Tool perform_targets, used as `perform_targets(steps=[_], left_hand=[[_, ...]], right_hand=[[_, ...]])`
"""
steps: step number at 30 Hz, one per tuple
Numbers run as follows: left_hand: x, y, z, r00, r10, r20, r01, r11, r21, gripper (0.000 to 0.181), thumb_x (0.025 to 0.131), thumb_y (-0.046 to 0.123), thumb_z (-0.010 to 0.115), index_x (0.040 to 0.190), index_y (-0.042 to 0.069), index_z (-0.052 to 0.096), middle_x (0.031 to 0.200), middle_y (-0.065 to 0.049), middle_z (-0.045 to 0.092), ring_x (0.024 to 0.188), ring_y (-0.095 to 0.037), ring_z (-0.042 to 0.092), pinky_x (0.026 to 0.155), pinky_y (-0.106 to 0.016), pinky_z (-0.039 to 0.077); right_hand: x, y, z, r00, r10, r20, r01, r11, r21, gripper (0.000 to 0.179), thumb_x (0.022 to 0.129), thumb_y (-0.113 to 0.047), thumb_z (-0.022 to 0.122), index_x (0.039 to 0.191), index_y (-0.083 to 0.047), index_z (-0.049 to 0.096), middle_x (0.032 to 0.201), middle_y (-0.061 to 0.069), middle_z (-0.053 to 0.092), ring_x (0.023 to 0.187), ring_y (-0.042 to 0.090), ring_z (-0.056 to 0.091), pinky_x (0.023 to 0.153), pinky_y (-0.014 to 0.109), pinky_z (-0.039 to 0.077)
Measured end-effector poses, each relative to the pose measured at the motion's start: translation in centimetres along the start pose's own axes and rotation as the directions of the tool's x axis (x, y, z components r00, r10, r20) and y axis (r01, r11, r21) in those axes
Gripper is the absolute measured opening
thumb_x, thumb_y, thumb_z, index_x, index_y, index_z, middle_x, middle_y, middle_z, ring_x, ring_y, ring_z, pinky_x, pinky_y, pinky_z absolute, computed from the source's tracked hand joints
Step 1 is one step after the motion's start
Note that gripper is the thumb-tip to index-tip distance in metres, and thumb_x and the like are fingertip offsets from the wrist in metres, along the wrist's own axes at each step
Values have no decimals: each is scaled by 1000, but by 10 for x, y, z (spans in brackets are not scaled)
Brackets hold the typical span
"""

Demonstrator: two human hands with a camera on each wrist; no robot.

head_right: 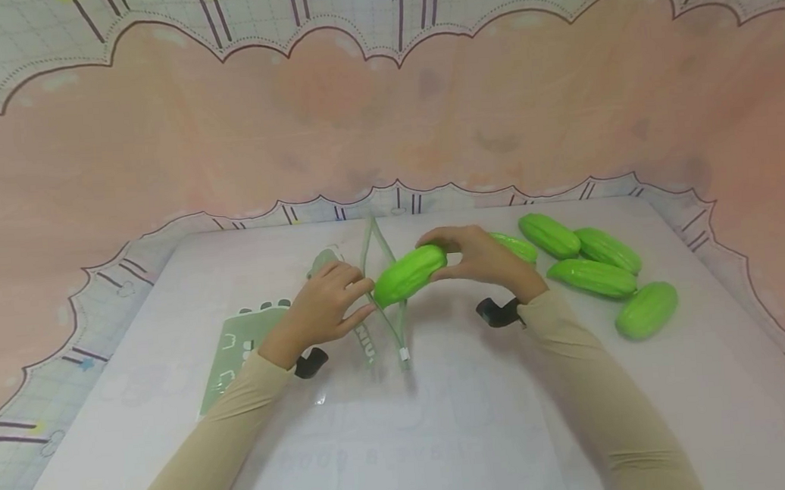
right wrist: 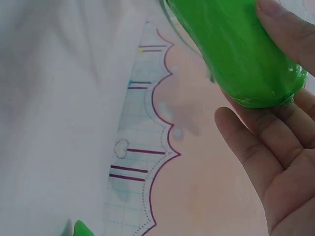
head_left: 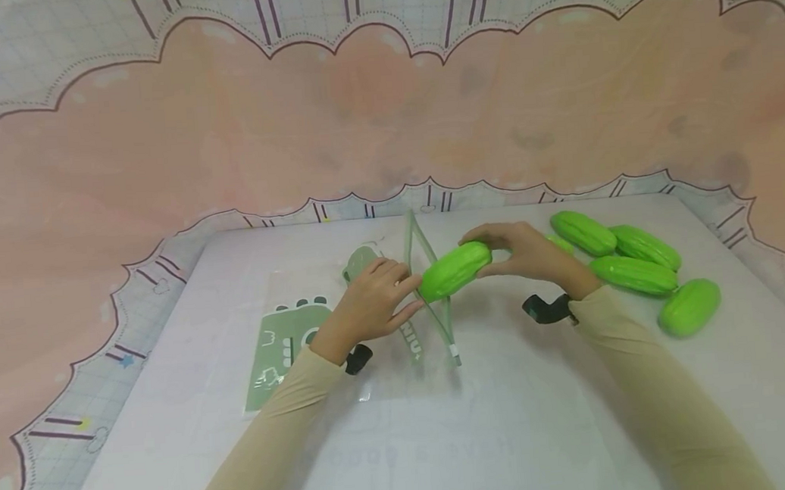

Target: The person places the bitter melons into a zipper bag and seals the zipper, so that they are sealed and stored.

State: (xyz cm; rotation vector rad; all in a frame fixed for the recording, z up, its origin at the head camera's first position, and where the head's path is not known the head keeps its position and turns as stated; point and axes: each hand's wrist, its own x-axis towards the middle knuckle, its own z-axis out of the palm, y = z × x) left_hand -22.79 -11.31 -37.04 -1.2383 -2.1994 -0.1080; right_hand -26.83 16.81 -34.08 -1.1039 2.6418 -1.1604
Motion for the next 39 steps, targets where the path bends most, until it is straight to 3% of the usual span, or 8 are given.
perform_targets(steps=[4, 16, 25, 30, 39], left_hand=[[0, 0, -1, 1000, -1, -14, 1, 1000, 10, 26, 87, 33, 59, 97, 9, 62, 84, -4, 60, 84, -21, 60, 90, -36, 48], [2, 1, -2, 1000, 4, -14, -3, 1000, 9, 25, 91, 33, 55, 97, 10, 61, 83, -3, 60, 85, -20, 60, 90, -35, 47], [6, 3, -4, 1000, 4, -8, -4, 1000, -1, 24, 89, 33, 57, 96, 10, 60, 83, -3, 60, 84, -20, 60, 87, -35, 47], [7, 3, -4, 1000, 0, 2, 0, 1000, 1, 23, 87, 32, 60, 96, 10, 60, 83, -3, 60, 83, -20, 59, 85, -34, 48], [7, 2, -3, 1000, -9, -11, 8, 1000, -3, 23, 87, 31, 59, 97, 10, 59, 83, -3, 59, 82, -20, 59, 85, -34, 48]], right_hand=[[3, 1, 4, 999, -21, 28, 20, 999, 34, 49, 73, -9, 78, 117, -4, 57, 122, 13, 62, 116, 28, 59, 99, 36, 46], [7, -3, 12, 999, -42, -2, 42, 997, -64, 50, 73, -13, 79, 119, -7, 63, 114, 9, 63, 103, 24, 61, 93, 40, 51], [13, -1, 17, 998, -69, -6, 69, 997, -47, 45, 79, -8, 73, 121, -1, 59, 121, 14, 63, 109, 27, 61, 96, 39, 50], [12, -1, 16, 999, -44, 3, 44, 998, -53, 45, 80, -9, 72, 122, 0, 58, 121, 16, 63, 109, 28, 62, 96, 41, 49], [6, 3, 8, 999, -49, -18, 48, 996, -71, 50, 79, -10, 74, 125, -3, 57, 121, 13, 63, 109, 26, 62, 96, 40, 49]])
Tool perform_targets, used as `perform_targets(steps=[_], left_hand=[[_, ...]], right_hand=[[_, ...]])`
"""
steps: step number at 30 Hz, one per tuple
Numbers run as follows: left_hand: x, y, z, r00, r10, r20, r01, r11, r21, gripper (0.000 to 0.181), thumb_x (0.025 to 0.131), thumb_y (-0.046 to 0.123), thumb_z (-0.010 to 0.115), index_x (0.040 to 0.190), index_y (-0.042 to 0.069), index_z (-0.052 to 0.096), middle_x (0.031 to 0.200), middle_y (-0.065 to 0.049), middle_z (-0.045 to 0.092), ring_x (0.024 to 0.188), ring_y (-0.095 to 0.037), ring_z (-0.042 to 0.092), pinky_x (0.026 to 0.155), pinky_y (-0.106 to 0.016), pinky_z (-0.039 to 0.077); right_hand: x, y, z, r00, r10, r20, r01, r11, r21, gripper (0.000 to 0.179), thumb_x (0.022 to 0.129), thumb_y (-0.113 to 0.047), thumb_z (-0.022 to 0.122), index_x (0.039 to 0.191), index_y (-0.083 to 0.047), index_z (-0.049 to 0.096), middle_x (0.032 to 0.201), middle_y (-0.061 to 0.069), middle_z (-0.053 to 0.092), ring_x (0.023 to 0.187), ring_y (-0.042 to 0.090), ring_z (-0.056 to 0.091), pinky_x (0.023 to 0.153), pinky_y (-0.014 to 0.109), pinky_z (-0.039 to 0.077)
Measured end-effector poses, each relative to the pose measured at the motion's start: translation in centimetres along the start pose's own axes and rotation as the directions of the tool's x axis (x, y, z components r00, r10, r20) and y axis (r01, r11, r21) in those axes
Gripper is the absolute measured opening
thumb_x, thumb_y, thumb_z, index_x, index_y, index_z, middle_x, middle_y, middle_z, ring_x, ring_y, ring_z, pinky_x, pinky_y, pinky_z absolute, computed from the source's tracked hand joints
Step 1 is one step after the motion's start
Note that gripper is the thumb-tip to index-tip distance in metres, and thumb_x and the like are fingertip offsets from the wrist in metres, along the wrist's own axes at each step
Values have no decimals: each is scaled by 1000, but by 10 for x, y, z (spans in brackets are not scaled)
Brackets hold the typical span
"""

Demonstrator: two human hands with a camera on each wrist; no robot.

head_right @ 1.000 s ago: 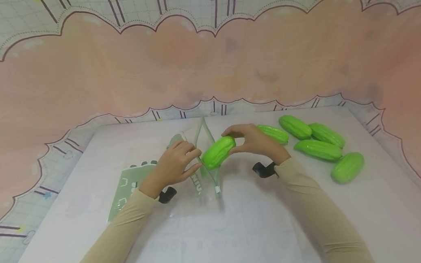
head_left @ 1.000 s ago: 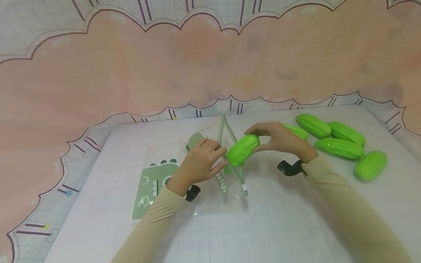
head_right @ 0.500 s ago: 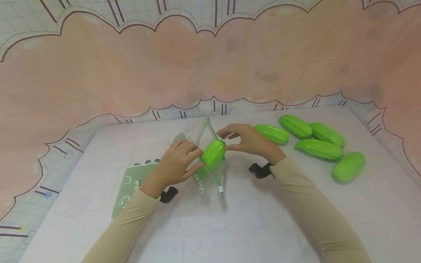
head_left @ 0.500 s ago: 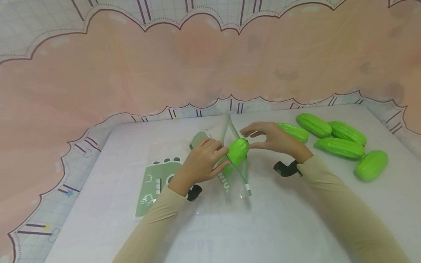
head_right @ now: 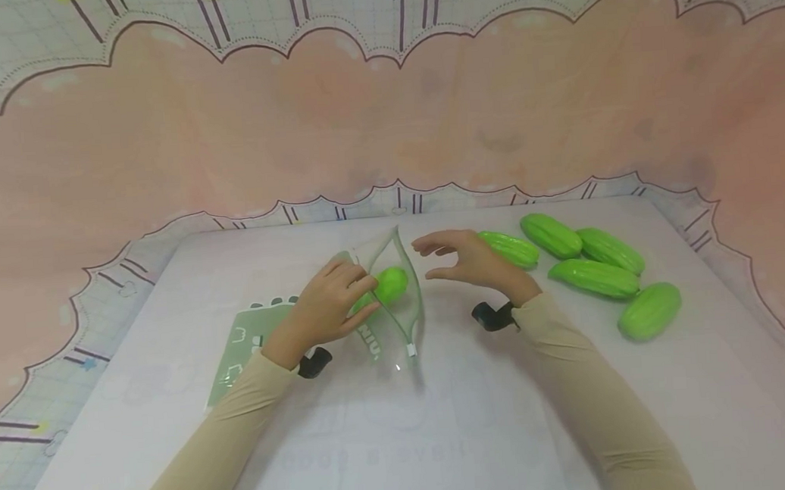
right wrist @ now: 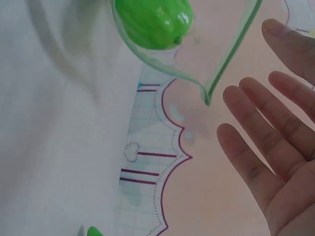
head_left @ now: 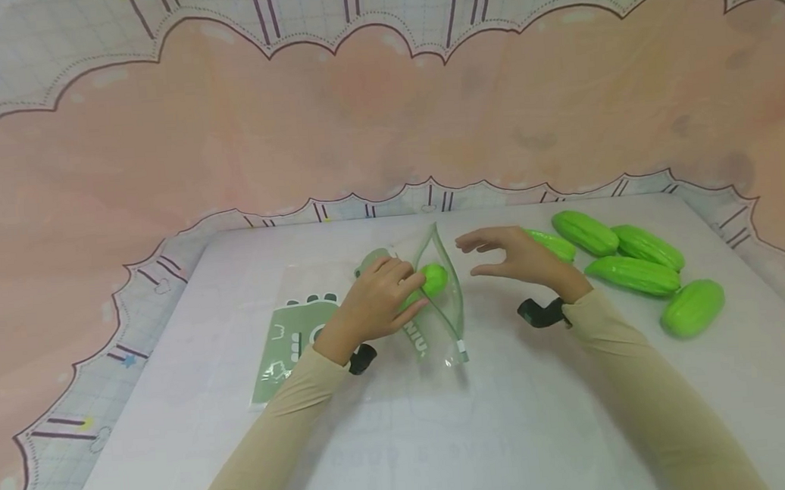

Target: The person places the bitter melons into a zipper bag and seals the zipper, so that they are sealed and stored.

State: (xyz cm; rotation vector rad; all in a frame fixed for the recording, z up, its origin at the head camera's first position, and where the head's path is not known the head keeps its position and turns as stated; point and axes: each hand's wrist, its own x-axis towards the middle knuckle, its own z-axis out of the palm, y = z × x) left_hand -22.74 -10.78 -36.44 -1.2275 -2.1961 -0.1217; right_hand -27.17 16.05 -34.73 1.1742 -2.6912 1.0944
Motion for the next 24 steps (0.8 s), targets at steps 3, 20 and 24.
perform_targets(steps=[3, 20, 24], left_hand=[[0, 0, 0, 1000, -6, 0, 6, 1000, -3, 23, 87, 31, 58, 97, 10, 59, 83, -4, 59, 82, -20, 58, 85, -34, 48], [-3, -1, 1, 1000, -9, -16, 9, 1000, -7, 26, 88, 32, 58, 98, 8, 61, 83, -4, 59, 82, -21, 59, 88, -36, 47], [-4, -1, 1, 1000, -10, -20, 10, 1000, -8, 25, 88, 31, 58, 98, 8, 61, 83, -4, 59, 83, -21, 59, 87, -35, 47]], right_hand=[[-4, 3, -2, 1000, 18, -10, -18, 1000, -10, 52, 79, -12, 74, 126, -4, 56, 122, 13, 63, 109, 26, 62, 97, 41, 49], [-34, 24, -31, 987, 156, -42, -155, 988, 25, 50, 82, -14, 71, 128, -1, 53, 126, 18, 59, 117, 36, 55, 101, 49, 42], [-45, 27, -40, 985, 159, -70, -159, 987, -5, 50, 83, -14, 71, 128, -2, 53, 124, 18, 60, 116, 32, 55, 100, 47, 43]])
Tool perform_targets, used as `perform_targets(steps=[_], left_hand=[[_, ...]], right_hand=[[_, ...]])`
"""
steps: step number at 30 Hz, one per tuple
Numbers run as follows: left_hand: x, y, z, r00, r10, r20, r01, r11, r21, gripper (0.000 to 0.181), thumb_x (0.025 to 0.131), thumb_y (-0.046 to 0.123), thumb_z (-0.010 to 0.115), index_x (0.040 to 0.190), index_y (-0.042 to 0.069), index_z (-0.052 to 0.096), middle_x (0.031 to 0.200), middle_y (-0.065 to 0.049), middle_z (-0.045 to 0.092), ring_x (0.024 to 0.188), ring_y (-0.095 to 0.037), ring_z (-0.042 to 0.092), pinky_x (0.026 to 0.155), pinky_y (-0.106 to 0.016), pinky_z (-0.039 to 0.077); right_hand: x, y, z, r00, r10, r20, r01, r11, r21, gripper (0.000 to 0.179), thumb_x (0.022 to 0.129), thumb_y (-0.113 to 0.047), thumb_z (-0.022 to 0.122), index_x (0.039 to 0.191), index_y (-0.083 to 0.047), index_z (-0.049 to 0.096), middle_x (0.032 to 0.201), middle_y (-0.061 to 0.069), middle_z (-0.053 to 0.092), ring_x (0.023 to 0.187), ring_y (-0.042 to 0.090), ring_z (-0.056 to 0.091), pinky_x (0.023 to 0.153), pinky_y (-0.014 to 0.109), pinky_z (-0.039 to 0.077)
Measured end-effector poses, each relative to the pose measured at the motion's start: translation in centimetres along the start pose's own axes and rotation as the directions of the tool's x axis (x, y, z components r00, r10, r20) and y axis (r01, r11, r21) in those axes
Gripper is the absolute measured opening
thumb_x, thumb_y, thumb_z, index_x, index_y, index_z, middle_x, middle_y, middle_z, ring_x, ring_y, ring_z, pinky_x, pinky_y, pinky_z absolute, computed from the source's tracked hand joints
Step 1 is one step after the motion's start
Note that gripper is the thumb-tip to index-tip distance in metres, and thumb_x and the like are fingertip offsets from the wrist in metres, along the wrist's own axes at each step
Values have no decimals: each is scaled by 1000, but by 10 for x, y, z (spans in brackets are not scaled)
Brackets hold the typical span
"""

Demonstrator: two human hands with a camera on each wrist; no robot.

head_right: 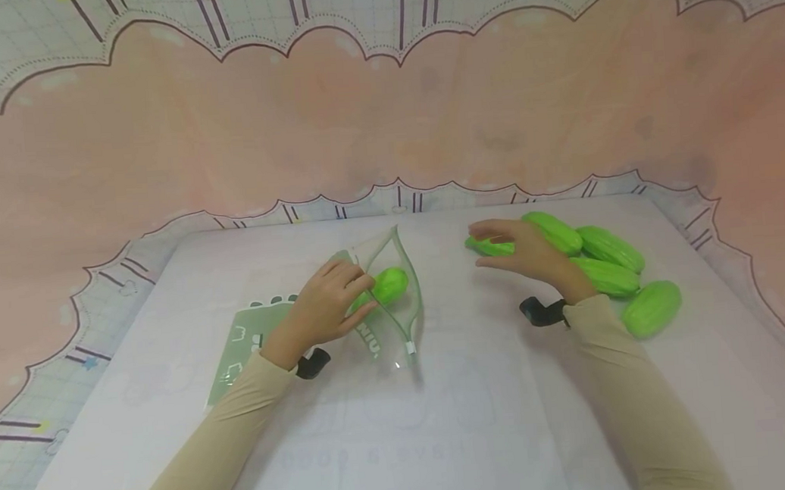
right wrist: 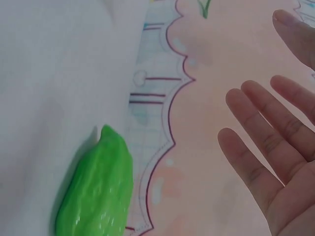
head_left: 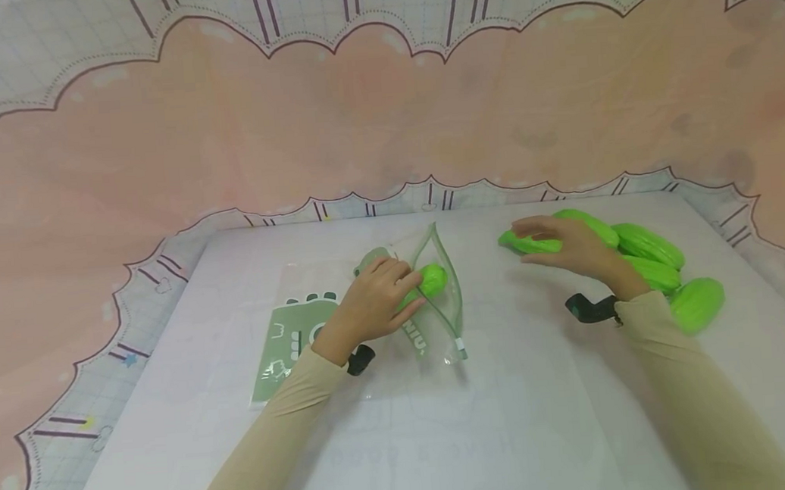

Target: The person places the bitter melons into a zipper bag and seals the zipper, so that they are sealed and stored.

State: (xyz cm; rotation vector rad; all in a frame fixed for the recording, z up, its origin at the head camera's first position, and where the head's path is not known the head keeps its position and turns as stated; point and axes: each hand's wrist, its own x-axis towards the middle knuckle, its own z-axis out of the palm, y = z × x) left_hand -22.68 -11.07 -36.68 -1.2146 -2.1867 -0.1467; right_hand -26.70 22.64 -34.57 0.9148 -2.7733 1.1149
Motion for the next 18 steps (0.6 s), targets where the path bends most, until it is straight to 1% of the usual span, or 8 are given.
perform_targets(steps=[5, 9, 11, 14, 15, 18], left_hand=[[-1, 0, 1, 1000, -5, 6, 5, 1000, 0, 25, 87, 31, 60, 99, 9, 61, 85, -4, 59, 84, -21, 59, 87, -35, 47], [-1, 0, 0, 1000, -13, 20, 13, 1000, -1, 25, 86, 30, 61, 99, 9, 61, 86, -4, 60, 85, -21, 59, 88, -35, 47], [-1, 0, 0, 1000, -15, 23, 15, 1000, -2, 25, 86, 30, 61, 99, 9, 61, 86, -4, 60, 85, -21, 59, 88, -35, 47], [-1, 1, -1, 1000, -16, 25, 16, 1000, 0, 24, 87, 30, 61, 99, 9, 61, 86, -5, 61, 85, -21, 60, 87, -35, 47], [-1, 1, -2, 1000, -15, 25, 15, 1000, 1, 24, 87, 30, 61, 99, 9, 62, 86, -5, 61, 85, -21, 60, 87, -35, 47], [-1, 1, -2, 1000, -13, 25, 13, 1000, 4, 25, 86, 30, 61, 99, 9, 62, 86, -4, 61, 85, -21, 60, 87, -35, 47]], right_hand=[[-12, 7, -12, 999, 33, -21, -33, 999, -19, 52, 83, -18, 71, 130, -4, 52, 125, 19, 59, 117, 33, 55, 99, 46, 43], [-19, 15, -19, 997, 57, -56, -60, 996, -66, 54, 81, -18, 72, 129, -4, 53, 125, 19, 59, 115, 37, 57, 98, 47, 44], [-22, 17, -22, 995, 70, -66, -75, 995, -70, 54, 81, -16, 73, 129, -4, 52, 126, 20, 59, 116, 39, 56, 98, 49, 43], [-24, 20, -26, 990, 119, -77, -123, 991, -53, 56, 80, -15, 73, 130, -5, 52, 127, 18, 58, 116, 40, 55, 98, 50, 43], [-25, 21, -27, 988, 130, -79, -133, 990, -46, 57, 79, -14, 74, 131, -4, 51, 128, 19, 57, 117, 39, 55, 99, 45, 45], [-25, 27, -27, 980, 174, -95, -176, 984, -16, 57, 78, -12, 75, 130, -4, 52, 129, 17, 57, 118, 35, 54, 97, 25, 47]])
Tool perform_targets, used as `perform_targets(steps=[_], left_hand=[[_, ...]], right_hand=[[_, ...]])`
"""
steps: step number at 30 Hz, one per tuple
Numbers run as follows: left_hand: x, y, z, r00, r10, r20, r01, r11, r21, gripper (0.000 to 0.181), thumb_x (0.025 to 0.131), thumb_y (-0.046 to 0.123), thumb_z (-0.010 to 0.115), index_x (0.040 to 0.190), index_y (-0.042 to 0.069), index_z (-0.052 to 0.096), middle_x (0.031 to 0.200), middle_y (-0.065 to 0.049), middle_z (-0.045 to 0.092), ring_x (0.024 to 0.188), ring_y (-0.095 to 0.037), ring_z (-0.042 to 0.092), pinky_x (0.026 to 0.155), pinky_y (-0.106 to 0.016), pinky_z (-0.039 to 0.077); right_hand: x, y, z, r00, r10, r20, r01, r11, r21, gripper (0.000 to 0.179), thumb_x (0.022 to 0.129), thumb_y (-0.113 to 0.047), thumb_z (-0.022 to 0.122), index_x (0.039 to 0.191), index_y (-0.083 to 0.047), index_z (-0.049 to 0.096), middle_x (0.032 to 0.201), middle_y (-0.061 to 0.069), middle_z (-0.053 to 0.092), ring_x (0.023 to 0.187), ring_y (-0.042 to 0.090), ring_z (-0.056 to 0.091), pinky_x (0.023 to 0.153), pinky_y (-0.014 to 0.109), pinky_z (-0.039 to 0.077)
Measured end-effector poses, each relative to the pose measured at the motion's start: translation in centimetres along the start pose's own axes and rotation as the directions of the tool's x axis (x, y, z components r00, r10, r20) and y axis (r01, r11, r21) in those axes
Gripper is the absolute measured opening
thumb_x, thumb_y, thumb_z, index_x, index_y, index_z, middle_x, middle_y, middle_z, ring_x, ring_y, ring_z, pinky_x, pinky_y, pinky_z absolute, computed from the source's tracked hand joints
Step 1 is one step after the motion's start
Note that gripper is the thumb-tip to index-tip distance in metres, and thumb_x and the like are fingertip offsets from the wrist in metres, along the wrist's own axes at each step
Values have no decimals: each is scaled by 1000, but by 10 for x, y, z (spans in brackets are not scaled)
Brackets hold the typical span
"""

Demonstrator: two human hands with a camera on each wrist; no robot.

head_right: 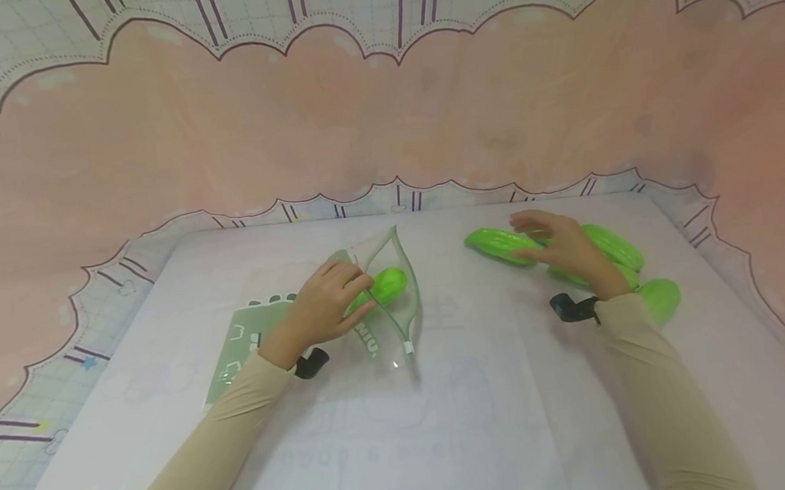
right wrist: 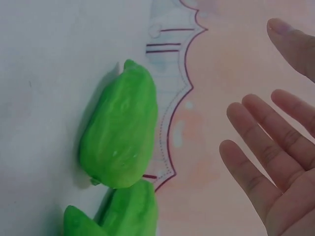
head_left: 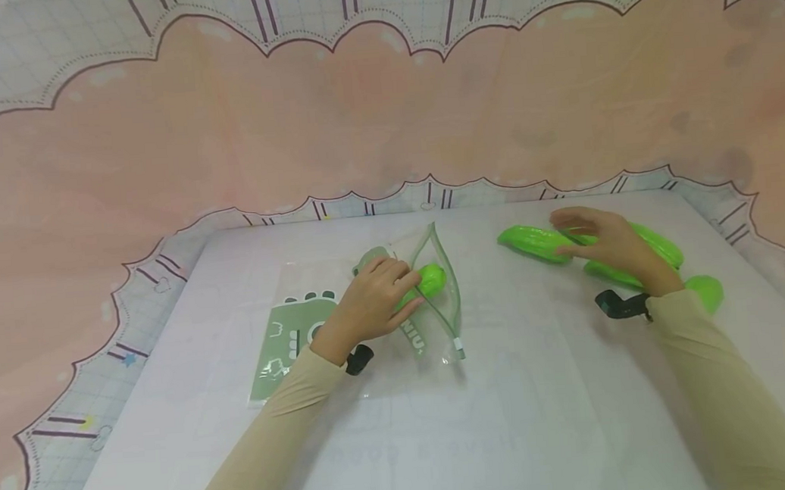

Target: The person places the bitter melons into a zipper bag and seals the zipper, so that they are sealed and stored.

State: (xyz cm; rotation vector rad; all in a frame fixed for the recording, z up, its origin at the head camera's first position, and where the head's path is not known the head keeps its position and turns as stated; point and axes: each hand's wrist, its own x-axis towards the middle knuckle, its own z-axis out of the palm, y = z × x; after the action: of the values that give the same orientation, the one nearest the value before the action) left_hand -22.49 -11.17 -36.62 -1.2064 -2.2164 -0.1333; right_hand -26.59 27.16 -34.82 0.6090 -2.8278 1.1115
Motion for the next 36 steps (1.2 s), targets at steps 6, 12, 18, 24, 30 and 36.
perform_targets(steps=[6, 12, 18, 24, 30, 36], left_hand=[[-1, -1, 2, 1000, -1, 0, 1, 1000, -4, 25, 87, 30, 60, 100, 9, 62, 86, -4, 61, 85, -21, 59, 87, -35, 47], [-1, -1, 3, 1000, 3, -8, -3, 1000, 1, 26, 89, 32, 57, 99, 9, 62, 85, -4, 61, 85, -20, 59, 86, -35, 47], [-1, -2, 2, 1000, 5, -11, -4, 1000, 2, 25, 86, 31, 60, 98, 9, 62, 84, -3, 60, 82, -20, 59, 86, -35, 47], [-1, -2, 3, 1000, 8, -17, -8, 1000, -1, 25, 89, 33, 56, 98, 9, 61, 83, -3, 59, 82, -20, 58, 84, -34, 48], [-1, -2, 3, 1000, 9, -15, -9, 1000, -1, 24, 89, 32, 57, 98, 9, 61, 83, -3, 59, 81, -20, 58, 84, -34, 47], [-1, -2, 2, 1000, 6, -13, -6, 1000, 2, 24, 87, 31, 60, 98, 9, 61, 83, -3, 59, 82, -20, 58, 85, -34, 47]], right_hand=[[4, 15, 4, 998, 61, -15, -60, 997, 39, 58, 79, -10, 74, 131, -2, 50, 132, 20, 54, 121, 36, 51, 102, 41, 43], [6, 28, 9, 994, 105, -24, -102, 991, 84, 61, 79, -12, 74, 133, -2, 47, 134, 23, 51, 125, 39, 48, 103, 51, 39], [8, 37, 13, 991, 127, -37, -123, 986, 109, 64, 79, -12, 74, 133, 2, 44, 136, 25, 48, 125, 42, 46, 104, 51, 38], [11, 46, 17, 991, 128, -42, -123, 988, 96, 66, 79, -13, 75, 134, 5, 43, 137, 27, 46, 126, 42, 44, 105, 51, 37], [13, 50, 19, 988, 154, -19, -152, 985, 77, 67, 79, -17, 74, 133, 7, 42, 138, 29, 43, 128, 45, 42, 105, 53, 35], [15, 51, 20, 982, 191, 4, -191, 980, 63, 69, 80, -17, 74, 134, 8, 40, 139, 30, 41, 129, 46, 39, 106, 53, 34]])
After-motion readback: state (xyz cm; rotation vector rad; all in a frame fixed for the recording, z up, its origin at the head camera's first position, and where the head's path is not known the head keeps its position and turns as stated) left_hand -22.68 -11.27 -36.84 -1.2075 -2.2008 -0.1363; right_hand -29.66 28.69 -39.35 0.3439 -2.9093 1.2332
